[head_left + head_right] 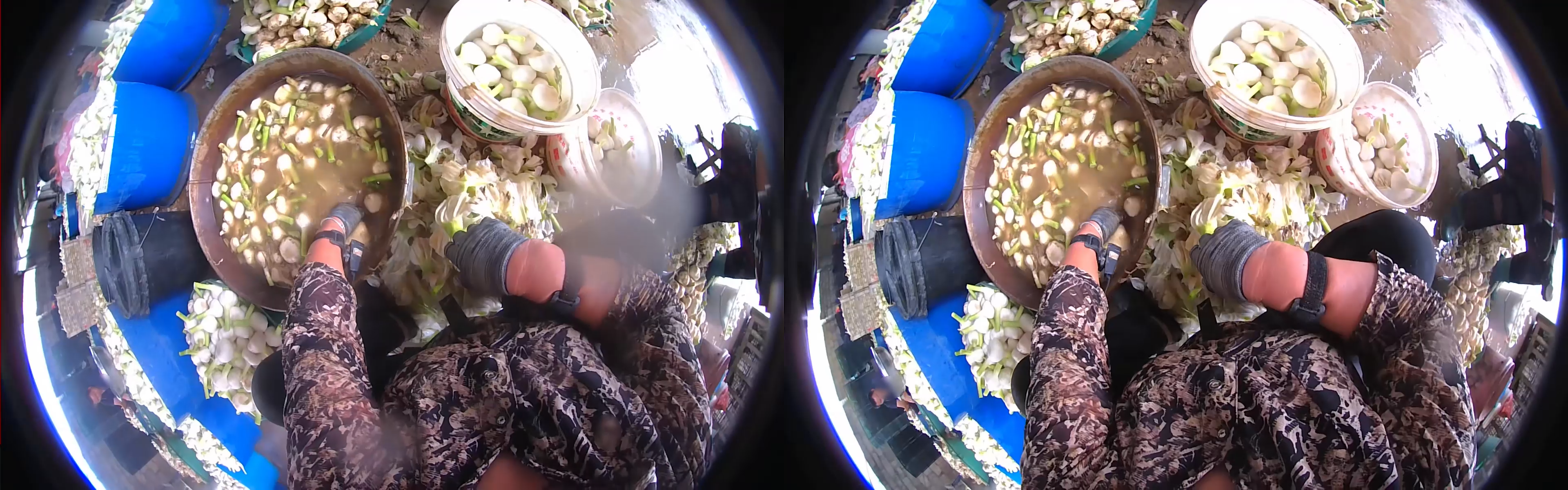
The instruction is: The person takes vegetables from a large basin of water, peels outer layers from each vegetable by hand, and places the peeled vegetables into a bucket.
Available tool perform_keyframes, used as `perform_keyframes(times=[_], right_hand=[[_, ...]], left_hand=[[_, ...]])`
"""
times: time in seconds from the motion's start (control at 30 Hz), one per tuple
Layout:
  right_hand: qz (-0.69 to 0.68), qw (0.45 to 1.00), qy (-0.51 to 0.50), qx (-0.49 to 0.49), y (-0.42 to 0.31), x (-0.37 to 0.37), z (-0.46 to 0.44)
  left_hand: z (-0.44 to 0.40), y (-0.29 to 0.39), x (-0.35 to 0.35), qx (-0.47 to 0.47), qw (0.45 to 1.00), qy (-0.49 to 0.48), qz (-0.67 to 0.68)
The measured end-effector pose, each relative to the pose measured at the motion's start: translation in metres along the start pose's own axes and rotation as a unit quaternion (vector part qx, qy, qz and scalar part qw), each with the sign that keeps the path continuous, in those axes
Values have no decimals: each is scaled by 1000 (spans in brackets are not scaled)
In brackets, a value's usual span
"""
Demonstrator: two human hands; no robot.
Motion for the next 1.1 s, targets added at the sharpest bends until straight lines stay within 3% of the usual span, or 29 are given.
perform_keyframes(times=[0.03,0.07,0.13,0.2,0.23,0.27,0.3,0.37,0.47,0.53,0.6,0.63,0.7,0.8,0.9,1.03,1.1], right_hand=[[0,1000,-12,4,0,-1,0],[1,1000,-23,8,0,-1,2],[-15,1000,16,-4,4,-1,3],[-2,1000,-14,-5,4,-5,6],[-4,1000,-11,-5,6,-6,6],[-46,998,44,-1,9,-18,5],[-87,991,101,3,14,-31,6],[-112,985,131,20,18,-45,5],[-174,970,160,56,24,-64,5],[-327,917,226,20,29,-76,4],[-375,889,262,4,31,-84,6],[-388,870,303,14,35,-92,12],[-387,847,364,12,40,-106,28],[-388,836,387,-16,35,-114,45],[-368,847,384,18,38,-112,46],[-300,858,414,55,39,-117,51],[-287,855,429,49,41,-118,51]], left_hand=[[0,1,10,8,996,-65,-62],[7,0,10,7,996,-67,-65],[25,-5,-14,-29,999,10,29],[44,4,-43,-45,999,-5,19],[71,-10,-62,-168,912,168,333],[101,-15,-63,-264,689,318,595],[112,-7,-77,-264,691,320,591],[124,8,-104,-179,570,392,700],[138,47,-153,-116,561,431,697],[142,79,-183,-62,592,437,674],[152,113,-218,32,567,487,664],[160,120,-226,12,640,497,586],[166,140,-236,8,653,498,570],[169,166,-247,2,671,511,537],[168,175,-259,-10,714,530,456],[160,177,-254,-30,676,526,515],[160,181,-257,-19,682,531,503]])
Point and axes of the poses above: each hand's wrist, its own z-axis away from the middle knuckle, its own x-axis out of the palm, y = z × x, the point moved 10 cm from there along -z, towards the middle knuckle, and after that the axes turned 14 degrees about x, right-handed, at the moved point
